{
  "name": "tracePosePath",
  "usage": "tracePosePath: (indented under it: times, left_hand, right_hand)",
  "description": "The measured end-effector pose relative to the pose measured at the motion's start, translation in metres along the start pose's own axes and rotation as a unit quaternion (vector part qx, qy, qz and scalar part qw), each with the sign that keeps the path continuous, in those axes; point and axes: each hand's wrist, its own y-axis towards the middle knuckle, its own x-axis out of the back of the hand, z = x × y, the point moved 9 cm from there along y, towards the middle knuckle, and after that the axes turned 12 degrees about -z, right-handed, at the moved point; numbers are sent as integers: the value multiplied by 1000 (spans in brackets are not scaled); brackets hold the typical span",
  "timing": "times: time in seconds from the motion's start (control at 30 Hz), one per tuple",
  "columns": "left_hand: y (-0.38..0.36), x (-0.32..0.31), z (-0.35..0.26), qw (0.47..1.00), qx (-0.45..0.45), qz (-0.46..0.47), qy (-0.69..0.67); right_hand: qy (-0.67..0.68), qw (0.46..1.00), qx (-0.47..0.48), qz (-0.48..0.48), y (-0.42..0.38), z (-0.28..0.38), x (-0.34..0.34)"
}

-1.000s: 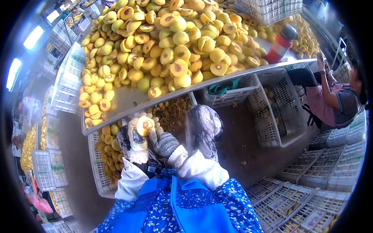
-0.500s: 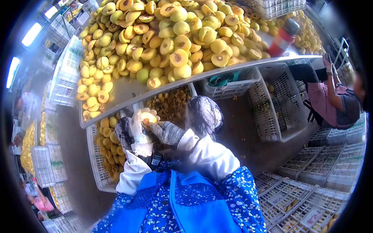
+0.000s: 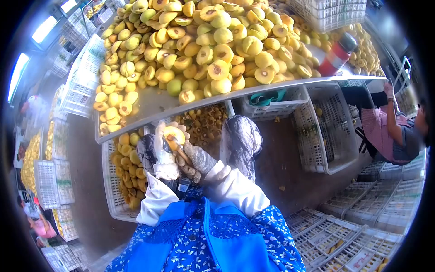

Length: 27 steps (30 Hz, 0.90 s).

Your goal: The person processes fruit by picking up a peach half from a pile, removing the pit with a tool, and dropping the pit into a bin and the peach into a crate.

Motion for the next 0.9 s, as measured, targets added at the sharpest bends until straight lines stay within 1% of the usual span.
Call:
tracePosePath:
  times: [0.03,0.07,0.1,0.13,0.17,0.23,0.27,0.3,0.33,0.37,0.47,0.57,0.6,0.67,0.7,0.73,0.77,0.8,0.87,0.9]
  left_hand:
    - [4,4,-5,999,-35,-2,23]
    - [2,12,-31,971,-213,-65,89]
    - [2,9,-46,957,-259,-61,115]
    - [-1,14,-48,964,-235,-71,99]
    - [-6,16,-51,971,-210,-79,83]
    - [2,21,-45,969,-229,-63,59]
    - [7,23,-39,969,-237,-51,48]
    - [11,25,-35,966,-242,-40,81]
    - [12,25,-34,955,-271,-48,114]
    - [11,23,-35,941,-299,-54,148]
    - [9,19,-36,948,-295,-38,116]
    - [8,16,-38,941,-306,-43,140]
    - [5,14,-36,951,-268,-70,134]
    - [5,13,-36,951,-275,-51,130]
    - [5,13,-37,951,-280,-41,128]
    - [4,13,-36,952,-263,-33,156]
    - [-8,9,-45,914,-334,-37,229]
    - [-27,-3,-58,865,-401,-40,299]
    - [-28,7,-58,905,-371,-50,204]
    - [-18,16,-50,963,-245,-17,107]
  right_hand:
    - [174,984,-28,29,3,-14,-2]
    - [341,936,-66,60,5,-28,-4]
    - [250,967,-54,-26,10,-29,9]
    - [150,981,-57,-109,11,-31,22]
    - [112,983,14,-142,15,-17,23]
    - [38,965,149,-212,13,10,20]
    - [-67,959,191,-200,12,24,16]
    - [-323,859,355,-178,6,42,3]
    - [-279,913,223,-196,19,41,13]
    - [-227,947,87,-212,25,35,17]
    - [-196,945,98,-242,33,35,22]
    - [-200,946,120,-228,39,33,21]
    - [-213,943,106,-233,38,33,20]
    - [-249,931,155,-219,50,14,16]
    - [-231,936,137,-227,47,22,19]
    - [-212,941,118,-236,44,31,21]
    - [-172,943,125,-255,45,25,25]
    - [-132,944,132,-273,47,18,27]
    - [-85,926,138,-340,44,10,45]
    - [-179,922,100,-330,42,8,54]
